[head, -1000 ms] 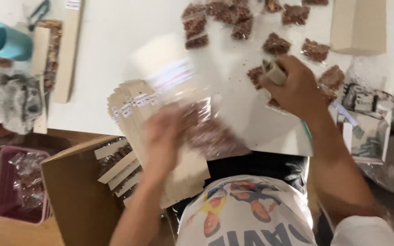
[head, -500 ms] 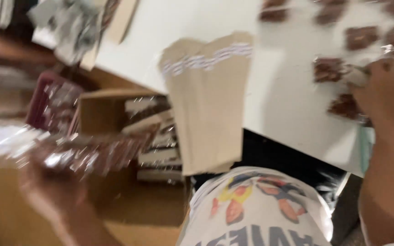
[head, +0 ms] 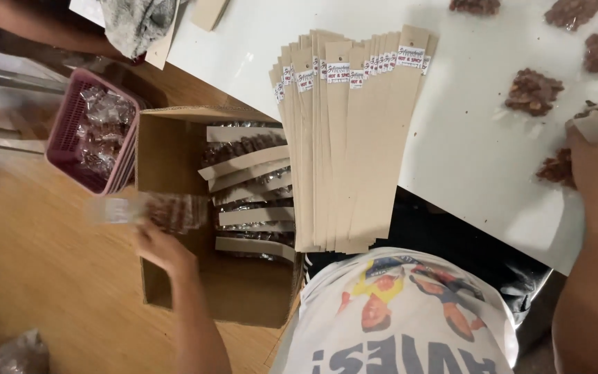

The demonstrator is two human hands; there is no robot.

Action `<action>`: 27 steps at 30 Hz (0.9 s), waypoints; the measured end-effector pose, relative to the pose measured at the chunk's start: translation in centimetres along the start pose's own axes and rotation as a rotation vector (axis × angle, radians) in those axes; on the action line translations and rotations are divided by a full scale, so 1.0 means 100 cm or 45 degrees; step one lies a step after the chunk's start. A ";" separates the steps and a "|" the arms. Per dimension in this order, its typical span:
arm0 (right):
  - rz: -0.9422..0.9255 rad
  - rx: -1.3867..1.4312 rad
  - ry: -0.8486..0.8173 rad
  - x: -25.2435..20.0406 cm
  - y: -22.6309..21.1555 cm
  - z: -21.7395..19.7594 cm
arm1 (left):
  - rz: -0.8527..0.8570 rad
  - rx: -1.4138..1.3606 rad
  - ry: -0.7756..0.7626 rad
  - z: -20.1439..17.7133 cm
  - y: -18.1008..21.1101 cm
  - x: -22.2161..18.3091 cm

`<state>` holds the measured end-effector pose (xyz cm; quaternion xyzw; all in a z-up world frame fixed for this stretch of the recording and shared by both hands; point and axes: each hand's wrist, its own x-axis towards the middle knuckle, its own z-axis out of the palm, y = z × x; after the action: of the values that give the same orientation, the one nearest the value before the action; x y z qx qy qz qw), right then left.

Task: Stapling small plastic bags of nuts onto cardboard display strips for retail sale.

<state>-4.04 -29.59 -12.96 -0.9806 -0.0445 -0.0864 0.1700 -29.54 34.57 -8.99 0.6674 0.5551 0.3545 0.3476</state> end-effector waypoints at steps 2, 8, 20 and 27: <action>0.026 -0.009 -0.026 0.003 -0.002 0.003 | 0.184 0.094 -0.265 0.002 -0.064 -0.011; -0.220 -0.060 0.194 0.024 -0.027 0.009 | -0.057 0.317 -1.125 0.037 -0.012 -0.077; 0.174 0.462 0.297 0.017 -0.055 -0.005 | 1.733 0.134 -0.983 0.079 0.136 -0.194; -0.475 0.288 0.136 0.055 -0.145 0.000 | 1.763 0.637 -1.133 0.085 0.094 -0.240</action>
<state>-0.33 -15.63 -7.19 -0.9241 -0.2255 -0.1625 0.2621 -20.72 8.98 -7.31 0.9896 -0.1032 0.0591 0.0810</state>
